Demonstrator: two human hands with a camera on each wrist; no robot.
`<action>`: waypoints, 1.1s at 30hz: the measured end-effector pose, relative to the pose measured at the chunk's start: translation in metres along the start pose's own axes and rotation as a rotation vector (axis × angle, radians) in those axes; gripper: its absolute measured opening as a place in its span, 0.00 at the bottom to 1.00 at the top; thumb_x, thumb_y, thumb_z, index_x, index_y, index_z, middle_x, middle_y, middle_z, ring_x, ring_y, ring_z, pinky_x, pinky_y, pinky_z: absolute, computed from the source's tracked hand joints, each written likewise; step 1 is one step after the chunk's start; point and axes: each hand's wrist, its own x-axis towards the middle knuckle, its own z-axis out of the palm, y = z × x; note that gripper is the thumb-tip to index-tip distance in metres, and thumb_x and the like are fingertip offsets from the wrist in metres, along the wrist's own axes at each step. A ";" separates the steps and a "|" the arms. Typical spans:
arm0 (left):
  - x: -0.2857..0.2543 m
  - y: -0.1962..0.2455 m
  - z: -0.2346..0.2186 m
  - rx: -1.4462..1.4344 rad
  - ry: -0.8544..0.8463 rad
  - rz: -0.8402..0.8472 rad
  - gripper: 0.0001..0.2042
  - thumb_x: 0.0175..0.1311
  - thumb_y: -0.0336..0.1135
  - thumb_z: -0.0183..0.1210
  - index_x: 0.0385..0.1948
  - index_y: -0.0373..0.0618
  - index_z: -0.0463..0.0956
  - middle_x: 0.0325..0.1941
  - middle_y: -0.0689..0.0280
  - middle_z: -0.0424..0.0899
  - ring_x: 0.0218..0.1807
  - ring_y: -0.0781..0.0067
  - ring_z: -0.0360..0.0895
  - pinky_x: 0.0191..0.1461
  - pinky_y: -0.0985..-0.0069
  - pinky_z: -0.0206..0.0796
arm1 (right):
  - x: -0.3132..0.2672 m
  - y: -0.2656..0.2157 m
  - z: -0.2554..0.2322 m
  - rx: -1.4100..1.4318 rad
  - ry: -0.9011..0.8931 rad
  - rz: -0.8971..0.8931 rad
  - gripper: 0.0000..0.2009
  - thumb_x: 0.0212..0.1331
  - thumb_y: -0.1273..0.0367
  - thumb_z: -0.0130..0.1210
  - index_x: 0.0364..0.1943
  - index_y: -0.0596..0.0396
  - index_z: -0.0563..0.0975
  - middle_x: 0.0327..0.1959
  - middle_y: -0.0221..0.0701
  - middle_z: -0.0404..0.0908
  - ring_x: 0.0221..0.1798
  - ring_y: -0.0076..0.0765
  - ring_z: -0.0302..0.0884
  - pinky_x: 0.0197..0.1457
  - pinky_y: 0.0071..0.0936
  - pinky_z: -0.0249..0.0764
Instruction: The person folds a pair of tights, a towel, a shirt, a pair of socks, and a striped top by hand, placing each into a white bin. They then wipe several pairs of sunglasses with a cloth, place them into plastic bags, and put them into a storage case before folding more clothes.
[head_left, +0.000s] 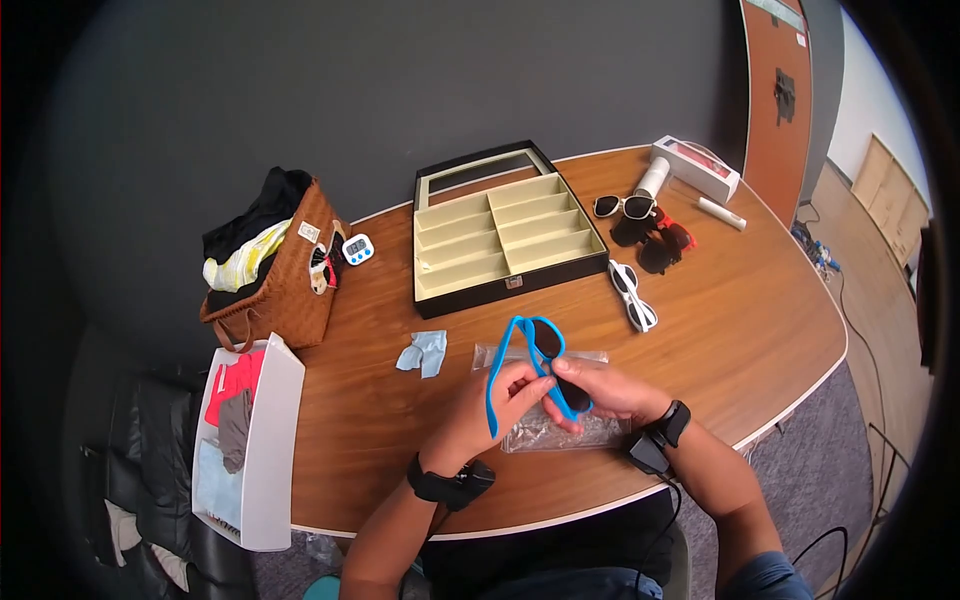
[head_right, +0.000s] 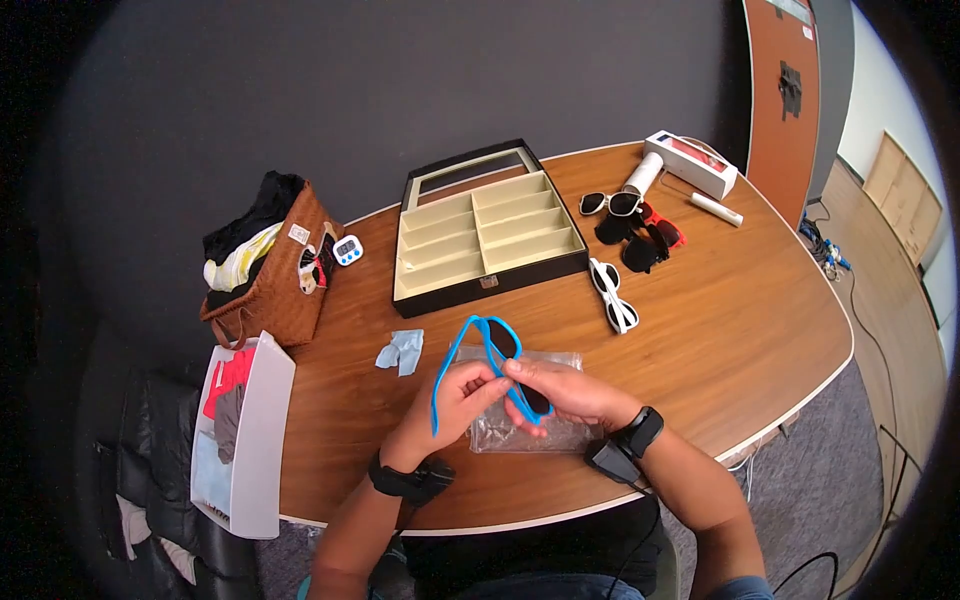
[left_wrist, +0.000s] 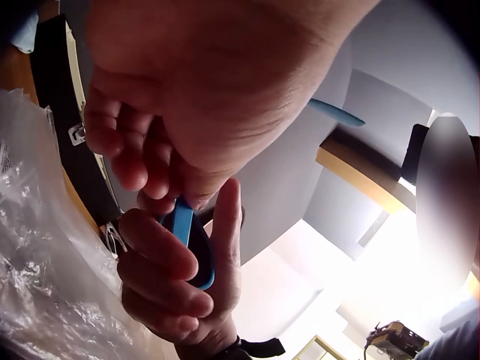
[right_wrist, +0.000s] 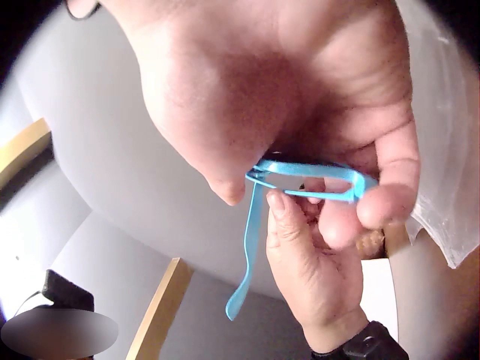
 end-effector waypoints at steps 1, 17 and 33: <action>0.000 0.002 0.002 0.066 0.030 -0.016 0.08 0.69 0.34 0.57 0.34 0.37 0.75 0.27 0.69 0.79 0.28 0.83 0.73 0.33 0.83 0.66 | -0.001 0.000 0.000 0.004 0.003 0.000 0.21 0.74 0.51 0.37 0.38 0.55 0.69 0.30 0.37 0.78 0.24 0.29 0.75 0.23 0.21 0.69; 0.012 0.012 0.012 0.172 0.235 0.349 0.13 0.71 0.36 0.55 0.27 0.37 0.74 0.20 0.66 0.73 0.25 0.80 0.68 0.29 0.77 0.61 | -0.012 -0.017 0.006 0.003 0.128 -0.171 0.16 0.72 0.54 0.46 0.44 0.53 0.70 0.30 0.31 0.78 0.26 0.24 0.77 0.24 0.19 0.71; -0.002 -0.007 0.082 0.739 -0.235 0.070 0.22 0.62 0.54 0.57 0.28 0.39 0.75 0.33 0.54 0.82 0.38 0.48 0.80 0.41 0.56 0.71 | -0.024 -0.036 -0.015 0.046 0.459 -0.305 0.24 0.59 0.69 0.62 0.58 0.52 0.66 0.29 0.23 0.68 0.20 0.15 0.60 0.21 0.16 0.56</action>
